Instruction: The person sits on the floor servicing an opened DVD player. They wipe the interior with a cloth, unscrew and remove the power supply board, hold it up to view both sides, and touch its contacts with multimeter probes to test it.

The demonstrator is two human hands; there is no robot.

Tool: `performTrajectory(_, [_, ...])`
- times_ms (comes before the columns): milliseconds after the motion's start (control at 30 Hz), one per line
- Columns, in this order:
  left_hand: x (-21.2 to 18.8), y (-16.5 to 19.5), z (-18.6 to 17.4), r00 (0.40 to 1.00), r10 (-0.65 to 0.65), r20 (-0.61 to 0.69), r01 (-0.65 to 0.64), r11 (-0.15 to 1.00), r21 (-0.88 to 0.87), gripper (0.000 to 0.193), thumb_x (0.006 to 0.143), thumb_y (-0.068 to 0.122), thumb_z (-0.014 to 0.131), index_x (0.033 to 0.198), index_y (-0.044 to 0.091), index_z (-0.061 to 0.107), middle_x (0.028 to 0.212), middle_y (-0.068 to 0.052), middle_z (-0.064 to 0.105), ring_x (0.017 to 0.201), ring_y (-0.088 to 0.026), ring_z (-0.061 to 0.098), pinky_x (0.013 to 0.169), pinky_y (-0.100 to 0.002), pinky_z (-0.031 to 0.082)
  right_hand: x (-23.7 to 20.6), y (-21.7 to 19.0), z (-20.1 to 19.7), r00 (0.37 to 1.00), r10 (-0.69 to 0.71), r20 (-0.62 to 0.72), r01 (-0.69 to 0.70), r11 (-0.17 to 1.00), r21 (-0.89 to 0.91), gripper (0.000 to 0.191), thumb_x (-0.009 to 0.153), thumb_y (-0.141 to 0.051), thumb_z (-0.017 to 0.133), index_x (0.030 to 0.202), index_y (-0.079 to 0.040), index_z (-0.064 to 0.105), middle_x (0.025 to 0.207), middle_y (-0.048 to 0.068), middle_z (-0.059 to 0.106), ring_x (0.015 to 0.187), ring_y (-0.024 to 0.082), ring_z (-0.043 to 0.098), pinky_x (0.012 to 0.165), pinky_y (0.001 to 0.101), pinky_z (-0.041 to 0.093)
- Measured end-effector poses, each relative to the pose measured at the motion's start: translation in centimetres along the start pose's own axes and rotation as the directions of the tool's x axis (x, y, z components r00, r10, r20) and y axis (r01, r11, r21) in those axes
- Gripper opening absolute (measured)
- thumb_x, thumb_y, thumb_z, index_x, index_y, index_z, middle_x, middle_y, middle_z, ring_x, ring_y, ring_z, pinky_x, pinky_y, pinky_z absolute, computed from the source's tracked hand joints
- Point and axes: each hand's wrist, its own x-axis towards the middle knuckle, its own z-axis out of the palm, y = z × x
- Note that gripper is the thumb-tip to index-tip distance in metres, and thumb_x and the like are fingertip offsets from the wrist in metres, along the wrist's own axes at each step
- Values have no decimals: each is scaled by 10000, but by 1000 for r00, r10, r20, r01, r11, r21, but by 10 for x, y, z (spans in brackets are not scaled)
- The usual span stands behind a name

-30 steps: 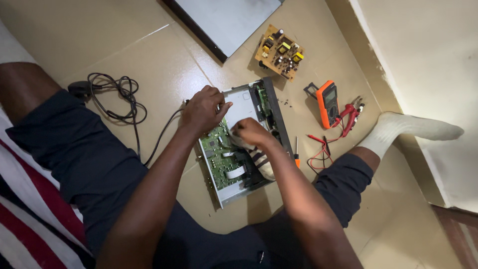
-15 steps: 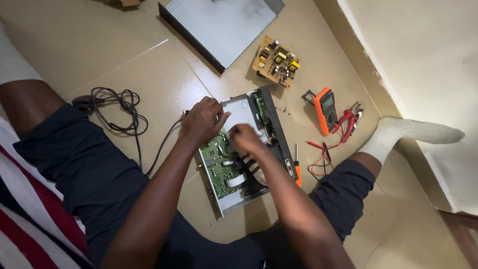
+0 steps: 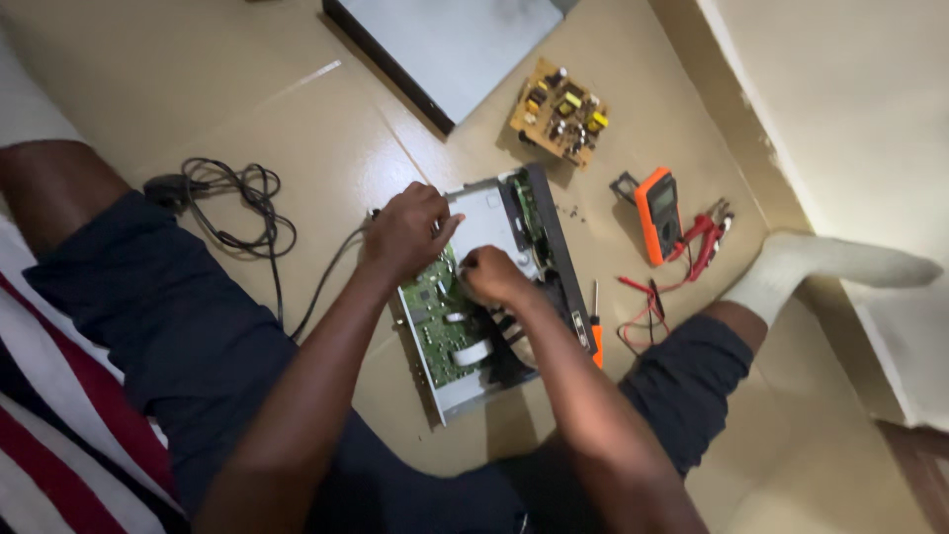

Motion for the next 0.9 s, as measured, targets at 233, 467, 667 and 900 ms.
performTrajectory(233, [0,0,-2,999,32,6,-32,999,-10,285,964,286,717,838,30,709,866,-111,649,925,-289,623,844,-424,522,-5,-16,-6,1000,26,-3,-26,1000,17,279,863,-165,650,1059,5,754,1037,258,739,990,374,720,895,430,546])
performTrajectory(467, [0,3,-2,998,-41,56,40,999,10,301,966,306,708,827,40,716,870,-106,652,930,-283,617,823,-423,513,-12,-34,-19,995,94,42,-99,987,126,279,891,-167,608,1078,-18,752,1055,213,768,968,330,754,894,414,558])
performTrajectory(667, [-1,-1,2,999,22,23,-22,1000,16,297,975,303,709,833,42,715,877,-111,654,922,-289,611,829,-420,513,-24,-46,-32,992,43,118,-45,999,15,291,843,-131,635,1087,-35,759,1057,221,755,979,338,742,883,418,559])
performTrajectory(900, [0,-6,5,999,44,18,-44,999,0,285,954,278,728,800,39,708,852,-114,657,905,-293,611,824,-419,511,-18,-43,-17,997,79,-22,-77,995,56,271,883,-179,644,1072,-22,759,1057,237,746,1002,374,721,900,429,545])
